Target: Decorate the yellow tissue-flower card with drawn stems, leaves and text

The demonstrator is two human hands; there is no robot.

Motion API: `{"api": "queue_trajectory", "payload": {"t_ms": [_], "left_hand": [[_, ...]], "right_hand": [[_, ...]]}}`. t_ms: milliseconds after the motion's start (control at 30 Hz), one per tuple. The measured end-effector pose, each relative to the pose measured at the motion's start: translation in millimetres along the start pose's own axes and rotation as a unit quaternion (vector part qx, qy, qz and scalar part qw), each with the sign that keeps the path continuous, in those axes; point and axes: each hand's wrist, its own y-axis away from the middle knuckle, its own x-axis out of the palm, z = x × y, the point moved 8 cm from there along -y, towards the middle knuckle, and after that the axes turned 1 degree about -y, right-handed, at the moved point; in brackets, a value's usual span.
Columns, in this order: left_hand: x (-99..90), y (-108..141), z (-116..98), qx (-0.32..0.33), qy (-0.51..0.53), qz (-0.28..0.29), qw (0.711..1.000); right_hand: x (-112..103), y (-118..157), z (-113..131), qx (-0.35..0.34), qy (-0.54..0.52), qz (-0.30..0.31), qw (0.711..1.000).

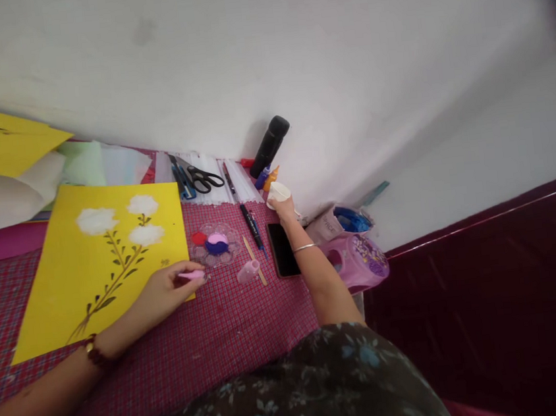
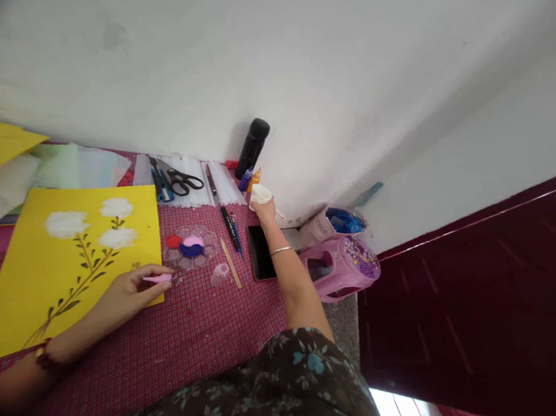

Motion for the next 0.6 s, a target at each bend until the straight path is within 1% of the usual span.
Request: {"api": "queue_trajectory", "payload": {"t_ms": [100,233,333,400,500,533,600], "left_hand": [[0.7,-1,0,0.007,0.004,0.000,1.000],[-0.8,0,-2,0.014,-0.002,-0.007,1.000],[-1.9,1,-7,0.020,-0.013,-0.004,1.000],[-2.5,3,-10,0.024,-0.013,-0.002,1.000],[-2.6,3,-10,0.019,-0.011,0.000,1.000],[-2.3,3,-9,0.017,-0.012,0.001,1.000],[-2.2,3,-7,0.013,-0.012,0.000,1.000]], "right_hand": [[-5,-1,-1,0.013,-0.043,-0.012,0.999],[-13,0,7,0.005,-0.107,-0.008,0.994],[-21,9,13,0.012,-0.144,0.001,0.989],[-28,24,17,0.022,-0.175,0.011,0.984],[-41,59,33,0.014,-0.240,0.032,0.970],[-45,73,40,0.008,-0.239,0.047,0.970],[-53,104,52,0.003,-0.204,0.074,0.976]]}}
